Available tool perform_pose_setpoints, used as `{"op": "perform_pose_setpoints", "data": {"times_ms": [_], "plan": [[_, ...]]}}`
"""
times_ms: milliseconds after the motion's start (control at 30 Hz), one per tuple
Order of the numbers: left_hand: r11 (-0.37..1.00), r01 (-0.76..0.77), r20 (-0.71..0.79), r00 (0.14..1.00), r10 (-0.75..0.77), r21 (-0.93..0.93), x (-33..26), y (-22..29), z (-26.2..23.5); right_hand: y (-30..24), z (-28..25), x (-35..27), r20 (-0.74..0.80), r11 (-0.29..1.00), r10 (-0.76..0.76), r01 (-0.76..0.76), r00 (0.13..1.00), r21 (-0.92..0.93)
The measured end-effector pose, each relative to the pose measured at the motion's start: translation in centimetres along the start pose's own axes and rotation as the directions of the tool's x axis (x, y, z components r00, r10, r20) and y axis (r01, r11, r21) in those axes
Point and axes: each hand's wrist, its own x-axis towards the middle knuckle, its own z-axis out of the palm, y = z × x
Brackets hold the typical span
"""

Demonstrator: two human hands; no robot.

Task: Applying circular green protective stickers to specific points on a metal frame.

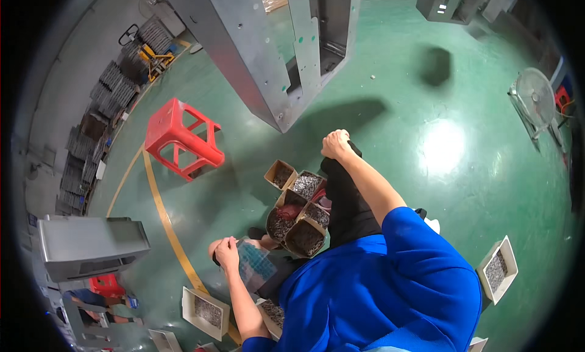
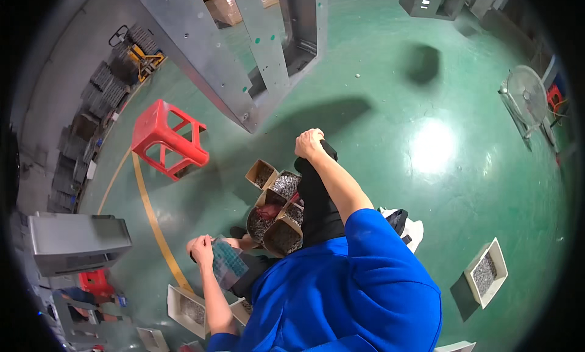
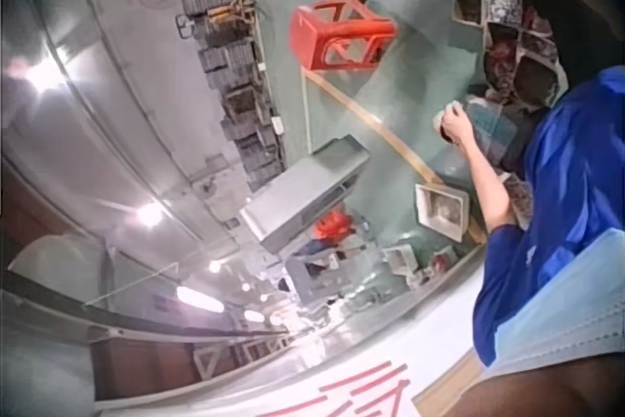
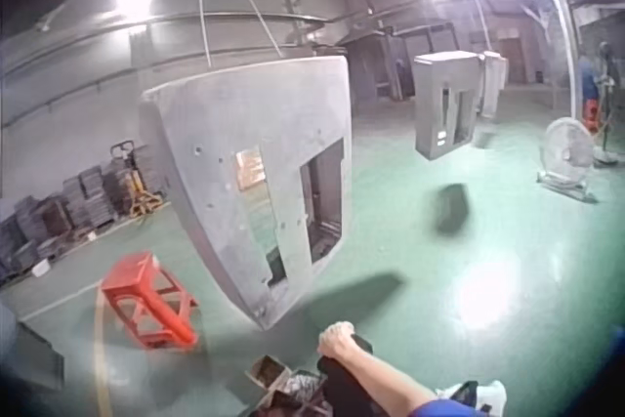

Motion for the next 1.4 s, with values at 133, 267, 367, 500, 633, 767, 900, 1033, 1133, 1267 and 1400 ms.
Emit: {"op": "perform_pose_setpoints", "data": {"times_ms": [133,267,367,500,633,767,900,1033,1133,1267,1400], "plan": [[0.996,-0.070,-0.003,0.998,0.070,0.063,0.2,2.1,-1.4,0.3,0.9,-0.5,-0.132,0.998,0.016,-0.025,0.991,-0.064],[0.991,-0.114,-0.035,0.992,0.117,0.069,0.7,0.1,-1.2,0.4,0.5,0.1,-0.080,1.000,0.006,-0.007,0.997,-0.023],[0.998,-0.005,-0.014,1.000,0.005,-0.056,1.2,-0.5,-1.3,0.6,0.4,0.1,-0.094,0.996,0.051,-0.057,0.994,-0.065],[0.974,0.163,0.025,0.987,-0.161,-0.160,1.1,-0.9,-3.5,0.7,-0.7,0.4,0.094,1.000,0.008,-0.005,0.996,-0.031],[0.954,0.273,-0.039,0.959,-0.279,-0.121,-0.7,-2.7,-7.6,-0.8,-4.5,-2.3,0.008,0.981,-0.059,0.057,0.998,0.187],[0.944,0.313,-0.315,0.890,-0.329,-0.101,2.1,-4.0,-9.3,2.1,-0.9,-0.9,-0.084,0.992,-0.083,0.090,0.993,0.084],[0.899,0.400,-0.615,0.668,-0.419,-0.178,2.9,-5.4,-14.1,2.5,2.2,0.9,-0.232,0.989,-0.144,0.148,0.962,-0.002],[0.896,0.348,-0.697,0.569,-0.437,-0.277,4.4,-5.1,-16.7,1.9,1.7,1.4,-0.104,0.994,-0.098,0.093,0.990,-0.053],[0.944,0.252,-0.590,0.738,-0.328,-0.210,5.3,-2.6,-17.5,2.0,1.5,1.6,-0.065,0.994,-0.105,0.102,0.992,-0.047],[0.977,0.151,-0.591,0.779,-0.210,-0.148,7.3,-0.6,-15.2,1.8,1.1,2.0,0.006,0.995,-0.088,0.088,0.996,-0.048],[0.958,0.145,-0.562,0.784,-0.263,-0.246,8.9,0.9,-13.4,1.9,0.9,1.5,-0.021,0.994,-0.095,0.094,0.995,-0.047]]}}
